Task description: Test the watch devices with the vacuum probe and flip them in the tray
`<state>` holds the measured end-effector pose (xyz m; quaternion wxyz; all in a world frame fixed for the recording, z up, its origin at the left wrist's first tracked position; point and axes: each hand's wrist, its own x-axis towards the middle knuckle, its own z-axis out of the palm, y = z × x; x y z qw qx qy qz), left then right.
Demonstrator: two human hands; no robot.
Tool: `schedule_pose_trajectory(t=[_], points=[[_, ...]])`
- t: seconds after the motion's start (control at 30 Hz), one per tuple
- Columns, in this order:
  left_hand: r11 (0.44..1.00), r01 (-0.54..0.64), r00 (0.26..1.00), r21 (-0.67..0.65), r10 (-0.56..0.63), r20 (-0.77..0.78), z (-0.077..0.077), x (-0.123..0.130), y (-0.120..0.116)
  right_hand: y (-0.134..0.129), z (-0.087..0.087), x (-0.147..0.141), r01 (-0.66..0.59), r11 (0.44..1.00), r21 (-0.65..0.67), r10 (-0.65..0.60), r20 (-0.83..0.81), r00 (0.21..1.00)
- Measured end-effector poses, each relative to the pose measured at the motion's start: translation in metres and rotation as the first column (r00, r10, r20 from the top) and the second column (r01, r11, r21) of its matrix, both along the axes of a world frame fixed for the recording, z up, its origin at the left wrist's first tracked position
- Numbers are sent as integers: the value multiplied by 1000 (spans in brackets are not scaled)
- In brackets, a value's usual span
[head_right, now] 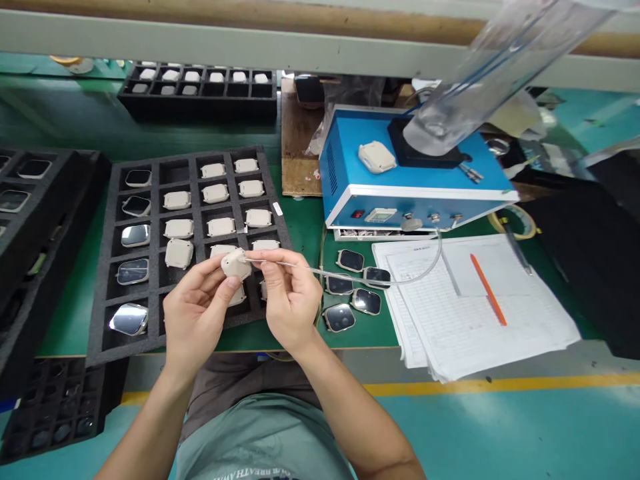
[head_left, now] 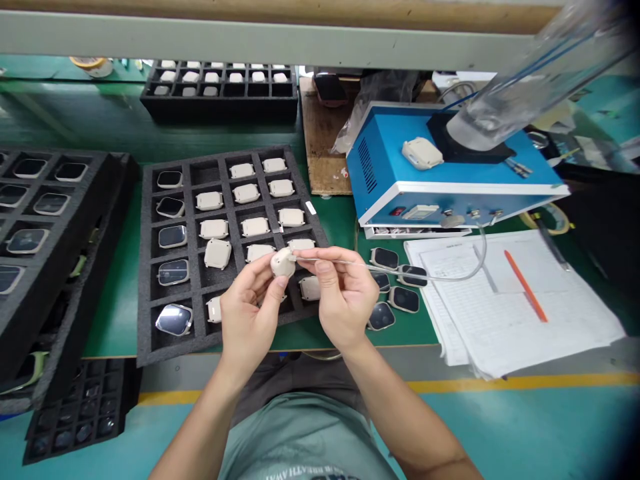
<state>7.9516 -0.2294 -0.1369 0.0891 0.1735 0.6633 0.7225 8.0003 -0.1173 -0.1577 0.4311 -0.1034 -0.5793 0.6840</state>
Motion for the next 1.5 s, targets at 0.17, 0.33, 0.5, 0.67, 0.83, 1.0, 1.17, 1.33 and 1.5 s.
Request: schedule_pose_trajectory(t=[0.17,0.33,0.5,0.67,0.83,1.0,1.17,1.33,1.5], points=[[1000,-10,1000,-15,10,2,0,0,0,0,1,0,2,1000,6,-2,12,1000],[1000,-5,1000,-15,4,-12,-1,1,-1,0,1,0,9,1000,16,-9,7,1000],[1000,-8,1000,-26,8,-10,-2,0,-1,0,0,0,20,1000,9,-20,11,1000],[1000,-4,1000,-14,4,-16,-1,0,0,0,0,0,14,1000,-6,-14,-5,1000],[999,-16,1000,-35,15,-16,-1,1,0,0,0,0,10,1000,-11,-10,6,1000],[999,-18,1000,-36,17,-12,-1,1,0,0,0,0,14,1000,-1,-14,11,1000],[999,-18,1000,-37,17,-25,-1,1,-1,0,1,1,13,1000,22,-13,21,1000],[999,-21,998,-36,19,-61,-2,0,-1,0,0,1,2,1000,21,-2,8,1000],[998,-48,998,-49,46,-54,-2,-1,-2,1,1,-2,-2,1000,23,2,1,1000]])
